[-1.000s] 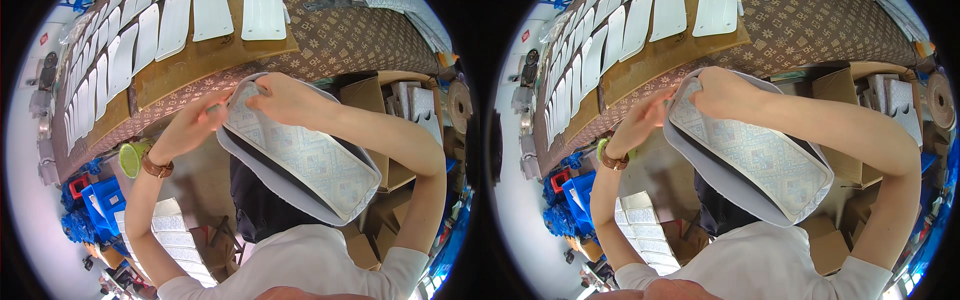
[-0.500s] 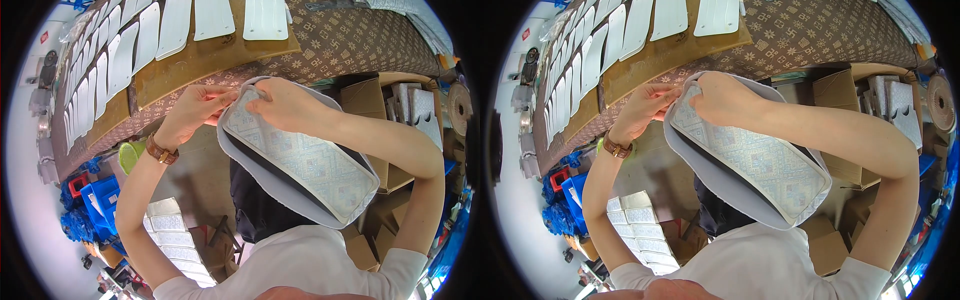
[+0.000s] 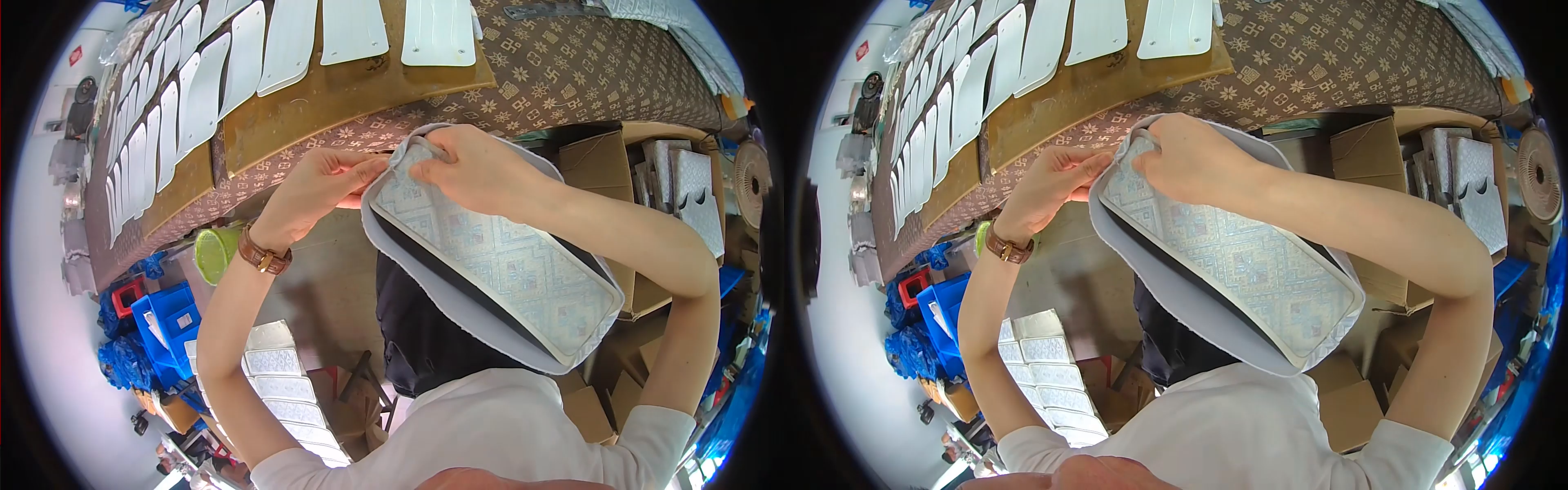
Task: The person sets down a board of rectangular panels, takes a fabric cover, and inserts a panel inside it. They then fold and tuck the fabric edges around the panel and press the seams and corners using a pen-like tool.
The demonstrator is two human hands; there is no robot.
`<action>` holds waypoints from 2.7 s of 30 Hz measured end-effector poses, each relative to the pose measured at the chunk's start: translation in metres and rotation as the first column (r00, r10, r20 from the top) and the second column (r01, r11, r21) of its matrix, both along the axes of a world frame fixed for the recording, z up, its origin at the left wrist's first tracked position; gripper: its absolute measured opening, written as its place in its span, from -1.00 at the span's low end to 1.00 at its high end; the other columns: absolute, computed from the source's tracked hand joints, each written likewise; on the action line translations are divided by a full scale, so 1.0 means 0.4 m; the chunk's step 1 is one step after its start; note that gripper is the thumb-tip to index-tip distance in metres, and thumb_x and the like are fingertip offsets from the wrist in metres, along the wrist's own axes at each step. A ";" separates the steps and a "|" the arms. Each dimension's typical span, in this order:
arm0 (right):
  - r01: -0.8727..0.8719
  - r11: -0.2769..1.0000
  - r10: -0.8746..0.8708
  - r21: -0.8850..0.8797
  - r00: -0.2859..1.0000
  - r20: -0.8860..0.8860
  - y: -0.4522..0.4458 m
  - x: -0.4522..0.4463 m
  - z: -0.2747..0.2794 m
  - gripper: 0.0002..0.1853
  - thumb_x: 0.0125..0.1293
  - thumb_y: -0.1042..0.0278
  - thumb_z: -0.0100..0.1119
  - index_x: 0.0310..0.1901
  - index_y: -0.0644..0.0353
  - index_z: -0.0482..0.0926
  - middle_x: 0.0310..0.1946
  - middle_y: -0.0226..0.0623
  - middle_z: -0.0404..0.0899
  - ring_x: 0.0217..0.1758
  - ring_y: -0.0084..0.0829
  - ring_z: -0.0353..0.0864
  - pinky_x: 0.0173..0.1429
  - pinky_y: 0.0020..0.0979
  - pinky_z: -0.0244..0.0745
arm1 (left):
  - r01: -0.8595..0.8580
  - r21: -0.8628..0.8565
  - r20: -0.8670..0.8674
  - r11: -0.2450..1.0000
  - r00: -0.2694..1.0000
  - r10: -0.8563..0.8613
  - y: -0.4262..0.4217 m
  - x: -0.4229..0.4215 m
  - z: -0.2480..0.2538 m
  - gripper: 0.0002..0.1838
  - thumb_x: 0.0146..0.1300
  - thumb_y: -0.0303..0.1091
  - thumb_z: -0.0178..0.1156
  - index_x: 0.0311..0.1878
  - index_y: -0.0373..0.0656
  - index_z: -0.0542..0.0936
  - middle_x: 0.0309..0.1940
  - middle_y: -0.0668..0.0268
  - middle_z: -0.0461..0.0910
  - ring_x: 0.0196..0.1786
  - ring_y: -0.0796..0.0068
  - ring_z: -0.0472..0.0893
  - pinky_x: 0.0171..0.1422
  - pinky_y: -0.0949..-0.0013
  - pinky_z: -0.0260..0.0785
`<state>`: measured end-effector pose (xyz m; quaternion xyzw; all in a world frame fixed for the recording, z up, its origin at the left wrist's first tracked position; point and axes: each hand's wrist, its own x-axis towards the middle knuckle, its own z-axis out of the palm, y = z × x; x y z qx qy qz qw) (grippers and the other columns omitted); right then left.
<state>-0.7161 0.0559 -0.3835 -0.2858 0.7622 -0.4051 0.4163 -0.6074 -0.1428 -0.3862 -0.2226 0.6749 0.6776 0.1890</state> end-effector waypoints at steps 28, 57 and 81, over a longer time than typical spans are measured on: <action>-0.021 1.000 0.021 0.000 1.000 0.020 0.001 -0.018 0.031 -0.76 0.38 0.28 0.16 -0.16 0.32 0.63 -0.48 -0.39 0.55 -0.40 -0.57 0.44 -0.28 -0.40 0.34 | 0.347 0.038 -0.125 0.937 0.932 -0.340 -0.039 0.039 0.001 -0.42 0.39 -0.44 0.21 0.45 -0.22 0.34 0.36 0.36 0.44 0.29 0.62 0.42 0.33 0.44 0.33; -0.051 0.998 0.050 0.045 0.999 0.019 0.011 -0.002 0.026 -0.78 0.45 0.31 0.10 -0.10 0.30 0.61 -0.49 -0.47 0.53 -0.44 -0.65 0.38 -0.34 -0.44 0.33 | 0.139 -0.055 0.013 0.989 0.990 -0.138 -0.002 -0.016 0.028 -0.60 0.38 -0.28 0.26 0.17 -0.33 0.60 -0.06 0.19 0.69 -0.15 0.57 0.67 0.08 0.48 0.56; -0.317 0.947 0.175 -0.050 0.640 -0.748 0.281 0.073 0.189 -0.56 0.24 0.26 0.34 0.07 0.33 0.51 -0.07 -0.05 0.51 -0.02 -0.04 0.54 0.00 -0.20 0.49 | 0.226 -0.652 -0.185 0.723 0.878 -0.442 0.092 -0.018 0.173 -0.78 0.17 -0.38 0.15 -0.25 -0.36 0.65 -0.63 0.10 0.54 -0.56 0.35 0.59 -0.39 0.32 0.40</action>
